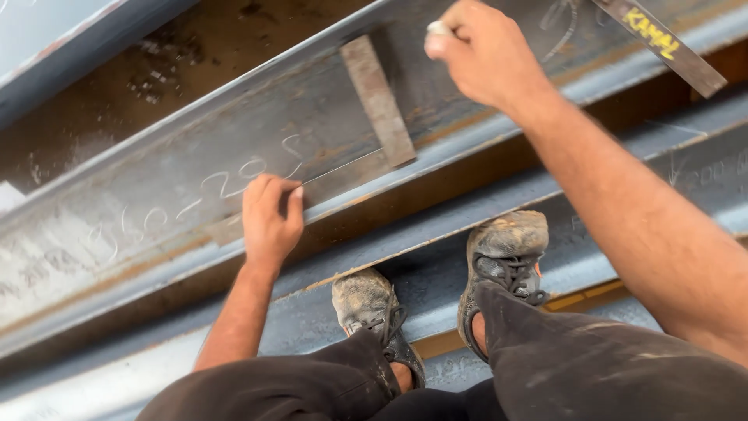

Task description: The person uses a metal square and a white marker to draw perpendicular lines on stacked steel beams. They position the square on the beam surface, draw lines along its edges, and repeat the process on multiple beams.

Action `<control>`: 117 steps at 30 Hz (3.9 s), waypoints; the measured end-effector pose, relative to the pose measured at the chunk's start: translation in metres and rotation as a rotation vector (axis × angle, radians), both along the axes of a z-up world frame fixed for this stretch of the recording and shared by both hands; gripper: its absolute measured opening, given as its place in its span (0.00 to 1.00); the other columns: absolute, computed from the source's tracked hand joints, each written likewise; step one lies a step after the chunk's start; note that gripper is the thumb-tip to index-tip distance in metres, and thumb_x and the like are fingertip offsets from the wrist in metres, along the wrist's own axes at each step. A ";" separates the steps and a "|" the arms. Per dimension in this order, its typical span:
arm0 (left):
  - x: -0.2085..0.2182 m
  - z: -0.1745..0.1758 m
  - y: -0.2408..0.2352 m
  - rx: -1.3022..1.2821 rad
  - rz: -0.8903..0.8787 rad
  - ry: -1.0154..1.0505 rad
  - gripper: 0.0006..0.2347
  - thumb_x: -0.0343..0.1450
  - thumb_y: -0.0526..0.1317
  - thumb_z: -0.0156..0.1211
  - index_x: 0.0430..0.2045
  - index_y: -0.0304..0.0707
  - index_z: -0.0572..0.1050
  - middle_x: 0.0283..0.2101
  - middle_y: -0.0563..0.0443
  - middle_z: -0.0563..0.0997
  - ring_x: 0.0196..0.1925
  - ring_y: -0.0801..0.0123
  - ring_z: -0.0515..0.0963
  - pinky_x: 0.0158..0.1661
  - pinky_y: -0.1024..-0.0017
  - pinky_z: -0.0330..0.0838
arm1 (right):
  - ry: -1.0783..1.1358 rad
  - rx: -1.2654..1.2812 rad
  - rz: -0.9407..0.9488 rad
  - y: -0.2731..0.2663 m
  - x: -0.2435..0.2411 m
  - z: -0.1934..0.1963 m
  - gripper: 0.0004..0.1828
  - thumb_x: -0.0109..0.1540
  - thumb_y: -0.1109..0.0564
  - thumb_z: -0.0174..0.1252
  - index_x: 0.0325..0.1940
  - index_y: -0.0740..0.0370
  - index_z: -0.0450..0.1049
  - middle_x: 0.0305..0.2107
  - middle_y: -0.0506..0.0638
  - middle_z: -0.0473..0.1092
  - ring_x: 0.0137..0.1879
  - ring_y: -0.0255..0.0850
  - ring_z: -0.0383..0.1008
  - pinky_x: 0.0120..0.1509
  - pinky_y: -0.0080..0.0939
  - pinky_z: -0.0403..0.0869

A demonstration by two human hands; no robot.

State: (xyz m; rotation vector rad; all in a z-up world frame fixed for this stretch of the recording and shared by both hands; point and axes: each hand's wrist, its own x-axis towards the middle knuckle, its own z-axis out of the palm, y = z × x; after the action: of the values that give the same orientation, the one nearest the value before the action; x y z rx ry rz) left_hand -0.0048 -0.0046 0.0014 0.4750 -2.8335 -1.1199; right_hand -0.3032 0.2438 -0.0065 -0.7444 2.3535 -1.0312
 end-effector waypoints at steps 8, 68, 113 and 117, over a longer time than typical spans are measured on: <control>0.002 -0.006 -0.003 -0.026 0.026 -0.081 0.03 0.71 0.32 0.62 0.35 0.36 0.76 0.39 0.46 0.75 0.46 0.53 0.74 0.49 0.60 0.67 | -0.302 -0.052 -0.168 -0.030 0.008 0.012 0.13 0.71 0.54 0.64 0.49 0.67 0.73 0.31 0.47 0.75 0.36 0.32 0.71 0.37 0.35 0.70; 0.006 -0.006 -0.003 -0.030 0.023 -0.033 0.03 0.71 0.31 0.63 0.35 0.36 0.76 0.37 0.46 0.72 0.43 0.55 0.72 0.46 0.60 0.67 | -0.163 0.710 0.600 -0.030 0.058 0.029 0.16 0.64 0.54 0.51 0.33 0.65 0.80 0.32 0.64 0.77 0.41 0.58 0.81 0.52 0.56 0.79; 0.012 -0.008 -0.001 -0.060 -0.001 0.050 0.03 0.73 0.34 0.61 0.35 0.36 0.73 0.37 0.46 0.73 0.43 0.53 0.74 0.46 0.59 0.67 | -0.047 0.690 0.342 0.008 0.050 0.064 0.13 0.67 0.58 0.49 0.52 0.62 0.75 0.38 0.64 0.77 0.46 0.59 0.78 0.53 0.58 0.74; 0.007 0.006 -0.004 -0.155 -0.081 -0.118 0.17 0.71 0.51 0.66 0.37 0.34 0.71 0.36 0.44 0.75 0.33 0.54 0.77 0.35 0.59 0.71 | -0.377 0.385 -0.020 0.038 0.055 0.046 0.10 0.69 0.58 0.46 0.49 0.65 0.69 0.32 0.56 0.73 0.39 0.47 0.72 0.45 0.49 0.72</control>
State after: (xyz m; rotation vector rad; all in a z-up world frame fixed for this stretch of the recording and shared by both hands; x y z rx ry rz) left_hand 0.0026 -0.0086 0.0078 0.4331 -3.0371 -0.9027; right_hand -0.2486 0.2821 0.0391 -0.3464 2.1356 -0.6275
